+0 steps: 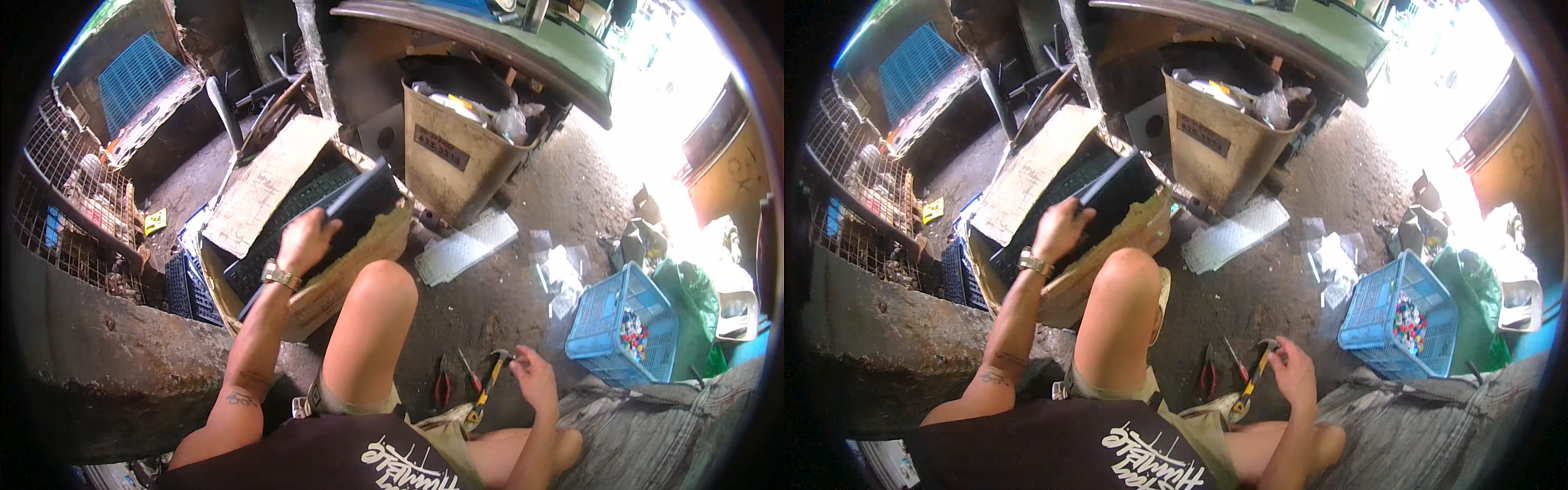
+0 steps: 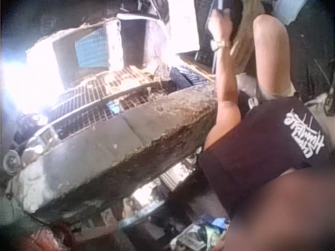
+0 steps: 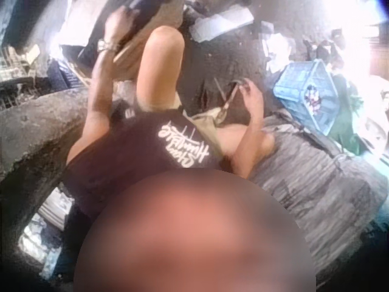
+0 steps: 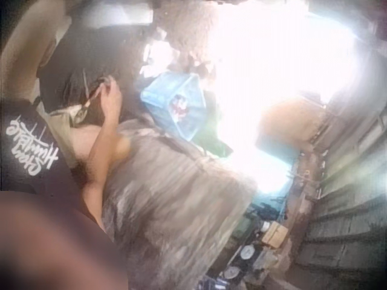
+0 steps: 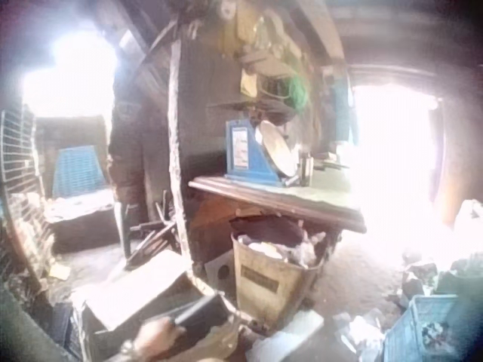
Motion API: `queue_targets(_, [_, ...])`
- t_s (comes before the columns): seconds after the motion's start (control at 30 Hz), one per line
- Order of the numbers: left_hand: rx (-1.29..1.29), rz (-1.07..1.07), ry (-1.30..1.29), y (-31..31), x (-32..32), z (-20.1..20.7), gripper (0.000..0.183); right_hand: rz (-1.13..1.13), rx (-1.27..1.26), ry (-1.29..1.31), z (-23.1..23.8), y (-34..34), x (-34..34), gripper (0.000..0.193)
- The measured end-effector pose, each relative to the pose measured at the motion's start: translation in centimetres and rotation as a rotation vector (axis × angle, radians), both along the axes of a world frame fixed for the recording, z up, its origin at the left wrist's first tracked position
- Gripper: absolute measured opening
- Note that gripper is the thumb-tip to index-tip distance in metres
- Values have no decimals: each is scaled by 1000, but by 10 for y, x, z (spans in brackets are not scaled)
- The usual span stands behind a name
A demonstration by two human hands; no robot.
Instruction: The person sits on the floor and uses a screwdriver to remove screws from the back of a computer keyboard, then separates the casing to extract the internal metal plate. The person repeats the process on a second keyboard, removing screws and prying open the case to retrieve the internal components.
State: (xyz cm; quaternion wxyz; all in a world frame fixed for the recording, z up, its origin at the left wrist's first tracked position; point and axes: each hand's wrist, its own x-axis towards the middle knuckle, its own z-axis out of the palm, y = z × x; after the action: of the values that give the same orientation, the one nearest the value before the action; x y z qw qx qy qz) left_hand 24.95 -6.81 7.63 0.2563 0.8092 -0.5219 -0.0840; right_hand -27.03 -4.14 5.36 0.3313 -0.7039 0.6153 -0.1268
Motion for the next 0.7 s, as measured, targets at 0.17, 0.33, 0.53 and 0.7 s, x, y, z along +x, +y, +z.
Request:
queue_targets(0.17, [-781, 116, -25, 21, 3, 129, 40, -21, -65, 15, 2, -2, -10, 42])
queue_targets(0.33, [-1059, 334, 176, 32, -13, 248, 53, -32, -101, -56, 6, -11, -13, 42])
queue_targets(0.53, [-1094, -327, 1162, 17, -112, 214, 47, -121, -165, -79, 22, -5, -32, 45])
queue_targets(0.7, [-882, -268, 1174, -10, -212, 97, 43, -232, -192, -140, 11, -18, -54, 44])
